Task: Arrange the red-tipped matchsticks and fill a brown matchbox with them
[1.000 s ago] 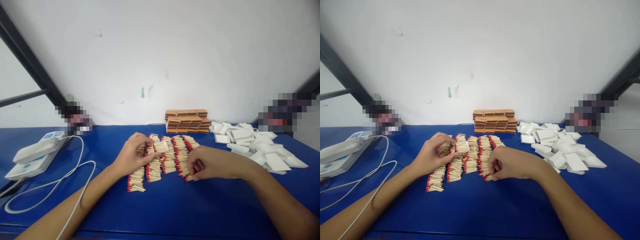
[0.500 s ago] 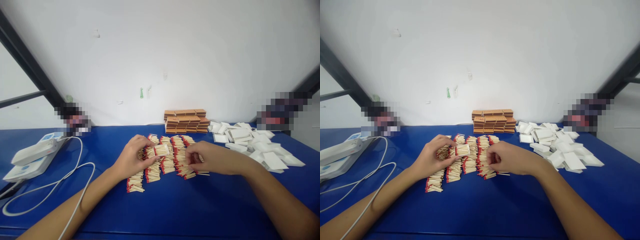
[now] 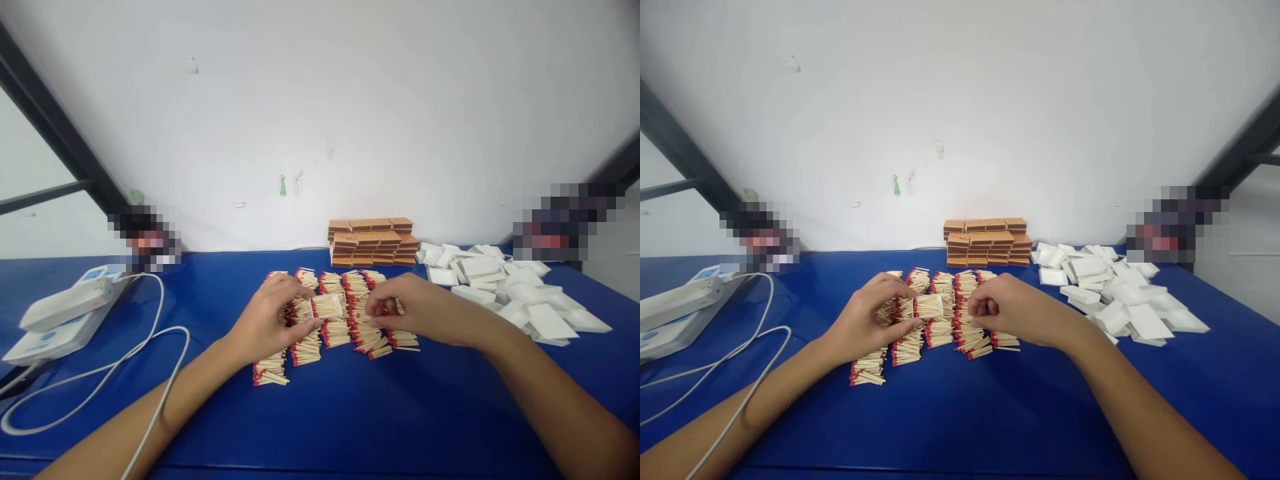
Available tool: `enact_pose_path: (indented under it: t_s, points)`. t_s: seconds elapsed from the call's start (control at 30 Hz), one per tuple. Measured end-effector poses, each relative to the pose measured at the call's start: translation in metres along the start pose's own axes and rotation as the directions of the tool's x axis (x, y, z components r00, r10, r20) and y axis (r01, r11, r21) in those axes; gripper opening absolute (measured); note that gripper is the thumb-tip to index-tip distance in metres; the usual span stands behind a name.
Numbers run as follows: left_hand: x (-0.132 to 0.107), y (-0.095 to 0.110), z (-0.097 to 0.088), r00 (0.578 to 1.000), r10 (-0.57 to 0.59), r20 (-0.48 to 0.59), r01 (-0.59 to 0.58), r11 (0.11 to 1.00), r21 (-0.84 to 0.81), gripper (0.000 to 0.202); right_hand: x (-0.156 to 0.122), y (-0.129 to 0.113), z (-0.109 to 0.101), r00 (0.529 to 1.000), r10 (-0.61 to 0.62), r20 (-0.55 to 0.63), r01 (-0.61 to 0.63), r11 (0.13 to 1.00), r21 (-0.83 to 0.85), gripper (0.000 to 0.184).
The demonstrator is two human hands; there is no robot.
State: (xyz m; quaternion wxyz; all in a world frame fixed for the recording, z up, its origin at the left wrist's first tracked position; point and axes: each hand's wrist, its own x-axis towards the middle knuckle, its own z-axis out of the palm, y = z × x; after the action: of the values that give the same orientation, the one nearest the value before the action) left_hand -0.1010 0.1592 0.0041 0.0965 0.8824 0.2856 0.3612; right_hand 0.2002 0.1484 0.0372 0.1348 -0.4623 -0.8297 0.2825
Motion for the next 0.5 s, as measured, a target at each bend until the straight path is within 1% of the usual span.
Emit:
enact_pose_path:
  t_s: [0.07, 0.13, 0.2, 0.27, 0.33, 0.4, 0.5]
  points:
    - [0.000, 0.001, 0.000, 1.000, 0.009, 0.003, -0.009, 1.000, -0.003, 0.030, 0.000, -0.003, 0.001, 0.996, -0.049, -0.070, 0.049, 0.999, -0.002, 0.017]
    - [0.000, 0.003, 0.001, 1.000, 0.017, 0.004, -0.017, 1.000, -0.002, 0.029, 0.001, -0.008, 0.004, 0.978, -0.116, -0.172, 0.117, 0.993, -0.005, 0.020]
    - [0.000, 0.004, 0.002, 1.000, 0.026, 0.007, -0.026, 1.000, 0.001, 0.029, 0.003, -0.014, 0.011, 0.943, -0.190, -0.274, 0.194, 0.981, -0.014, 0.021]
    - [0.000, 0.006, 0.005, 0.999, 0.030, 0.015, -0.030, 1.000, 0.001, 0.031, 0.006, -0.020, 0.019, 0.904, -0.258, -0.342, 0.266, 0.964, -0.025, 0.018]
    - [0.000, 0.007, 0.007, 0.999, 0.032, 0.019, -0.032, 0.999, -0.008, 0.033, 0.009, -0.024, 0.028, 0.881, -0.316, -0.352, 0.321, 0.946, -0.048, 0.015]
    - [-0.001, 0.009, 0.008, 0.999, 0.041, 0.011, -0.040, 0.999, -0.020, 0.034, 0.012, -0.025, 0.036, 0.873, -0.354, -0.336, 0.349, 0.934, -0.077, 0.015]
    - [-0.001, 0.011, 0.008, 0.999, 0.050, -0.001, -0.050, 0.998, -0.039, 0.034, 0.011, -0.024, 0.038, 0.865, -0.365, -0.344, 0.358, 0.930, -0.087, 0.014]
